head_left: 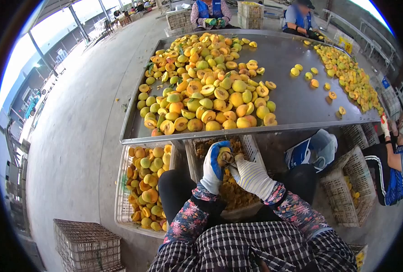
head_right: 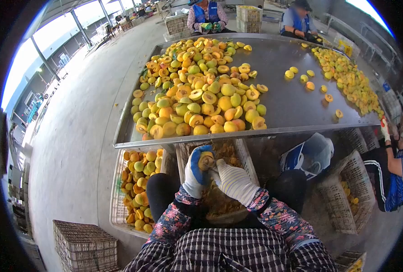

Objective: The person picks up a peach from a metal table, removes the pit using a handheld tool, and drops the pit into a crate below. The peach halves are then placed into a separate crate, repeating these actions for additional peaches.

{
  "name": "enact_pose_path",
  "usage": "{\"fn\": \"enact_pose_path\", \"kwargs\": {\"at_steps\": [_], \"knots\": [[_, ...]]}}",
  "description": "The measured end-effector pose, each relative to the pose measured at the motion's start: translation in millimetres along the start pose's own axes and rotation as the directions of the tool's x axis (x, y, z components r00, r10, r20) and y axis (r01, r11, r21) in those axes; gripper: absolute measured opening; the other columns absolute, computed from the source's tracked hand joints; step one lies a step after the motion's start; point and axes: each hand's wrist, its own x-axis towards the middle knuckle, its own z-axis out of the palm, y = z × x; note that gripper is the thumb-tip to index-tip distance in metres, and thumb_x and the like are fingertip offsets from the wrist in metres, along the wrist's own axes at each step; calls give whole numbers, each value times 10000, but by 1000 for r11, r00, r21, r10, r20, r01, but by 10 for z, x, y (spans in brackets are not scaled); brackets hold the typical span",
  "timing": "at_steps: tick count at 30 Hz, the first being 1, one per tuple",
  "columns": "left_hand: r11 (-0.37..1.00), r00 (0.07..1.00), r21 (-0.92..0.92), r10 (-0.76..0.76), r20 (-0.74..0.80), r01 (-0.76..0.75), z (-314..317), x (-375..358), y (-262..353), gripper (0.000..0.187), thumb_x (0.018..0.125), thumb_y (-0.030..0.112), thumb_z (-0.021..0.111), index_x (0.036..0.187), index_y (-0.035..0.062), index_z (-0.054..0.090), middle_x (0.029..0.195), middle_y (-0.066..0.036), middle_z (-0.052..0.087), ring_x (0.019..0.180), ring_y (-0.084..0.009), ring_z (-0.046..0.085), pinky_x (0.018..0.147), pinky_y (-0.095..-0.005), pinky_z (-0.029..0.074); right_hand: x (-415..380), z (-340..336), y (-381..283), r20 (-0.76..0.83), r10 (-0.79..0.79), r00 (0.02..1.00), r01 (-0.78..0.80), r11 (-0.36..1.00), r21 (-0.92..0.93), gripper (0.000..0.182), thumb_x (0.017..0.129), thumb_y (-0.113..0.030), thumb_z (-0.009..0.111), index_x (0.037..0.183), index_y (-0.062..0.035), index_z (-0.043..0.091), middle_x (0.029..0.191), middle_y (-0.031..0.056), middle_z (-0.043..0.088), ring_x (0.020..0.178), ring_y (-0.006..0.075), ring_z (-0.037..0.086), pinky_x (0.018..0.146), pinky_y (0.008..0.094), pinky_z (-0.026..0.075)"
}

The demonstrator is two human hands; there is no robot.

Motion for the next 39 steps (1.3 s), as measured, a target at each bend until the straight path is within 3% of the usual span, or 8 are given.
{"fn": "enact_pose_path", "kwargs": {"at_steps": [10, 13, 19, 22, 31, 33, 37, 39], "knots": [[995, 969, -73, -85, -233, 70, -8, 11, -373, 254, 946, 157, 489, 1075, -9, 631, 994, -94, 681, 909, -182, 639, 844, -306, 510, -62, 232, -61, 91, 93, 991, -109, 975, 192, 352, 910, -270, 570, 1091, 19, 486, 780, 278, 638, 763, 458, 634, 683, 532, 501], [951, 992, 301, 98, -80, -69, -6, 29, -123, 392, 1025, 231, 368, 1040, -31, 659, 980, -94, 680, 898, -176, 632, 859, -303, 486, 3, 58, -35, 153, 68, 986, -100, 972, 214, 371, 914, -277, 572, 1108, 31, 497, 821, 285, 643, 812, 459, 634, 716, 516, 503], [863, 944, -423, -326, -48, 276, -134, 78, -388, 565, 1040, 460, 372, 1104, -33, 641, 1026, -137, 682, 927, -231, 640, 894, -352, 501, -28, 408, 264, 41, -62, 997, 31, 849, 528, 386, 973, -306, 541, 1169, 25, 515, 843, 215, 676, 792, 397, 667, 715, 463, 514], [938, 966, -346, -123, -227, 38, 190, 35, -205, 606, 1030, 501, 372, 1129, -48, 608, 1019, -147, 682, 928, -259, 649, 892, -376, 509, 6, -138, -39, 540, 175, 823, -548, 496, 674, 393, 1003, -324, 500, 1199, 16, 517, 927, 204, 677, 865, 363, 669, 771, 421, 513], [959, 960, -77, -269, 74, 274, -252, 87, -556, 409, 1043, 330, 433, 1070, -38, 611, 922, -122, 702, 815, -225, 687, 782, -317, 548, -39, 268, 258, 331, -29, 943, -174, 805, 567, 483, 990, -369, 506, 1280, 17, 486, 1105, 295, 627, 1078, 441, 590, 925, 462, 471], [782, 870, -391, -477, 126, 486, -136, 126, -263, 401, 1038, 329, 445, 1084, -32, 612, 926, -120, 703, 807, -225, 686, 757, -318, 551, -37, 206, 274, 308, -39, 951, -140, 831, 538, 478, 985, -373, 512, 1261, 17, 492, 1082, 296, 629, 1062, 437, 595, 911, 463, 474], [985, 986, 149, -66, -152, 88, 50, 89, -211, 463, 1035, 383, 432, 962, -37, 612, 841, -145, 682, 744, -263, 661, 718, -347, 547, -40, 122, 162, 313, 106, 944, -193, 946, 261, 462, 977, -387, 521, 1219, 6, 501, 999, 287, 644, 990, 437, 614, 839, 470, 493], [897, 921, -243, -388, -37, 369, -49, 129, -235, 507, 1023, 413, 445, 978, -57, 631, 911, -148, 703, 754, -237, 677, 684, -326, 551, -122, 493, 238, 127, 26, 992, -84, 873, 480, 461, 984, -432, 512, 1177, -13, 511, 801, 196, 637, 736, 356, 640, 687, 434, 512]]}}
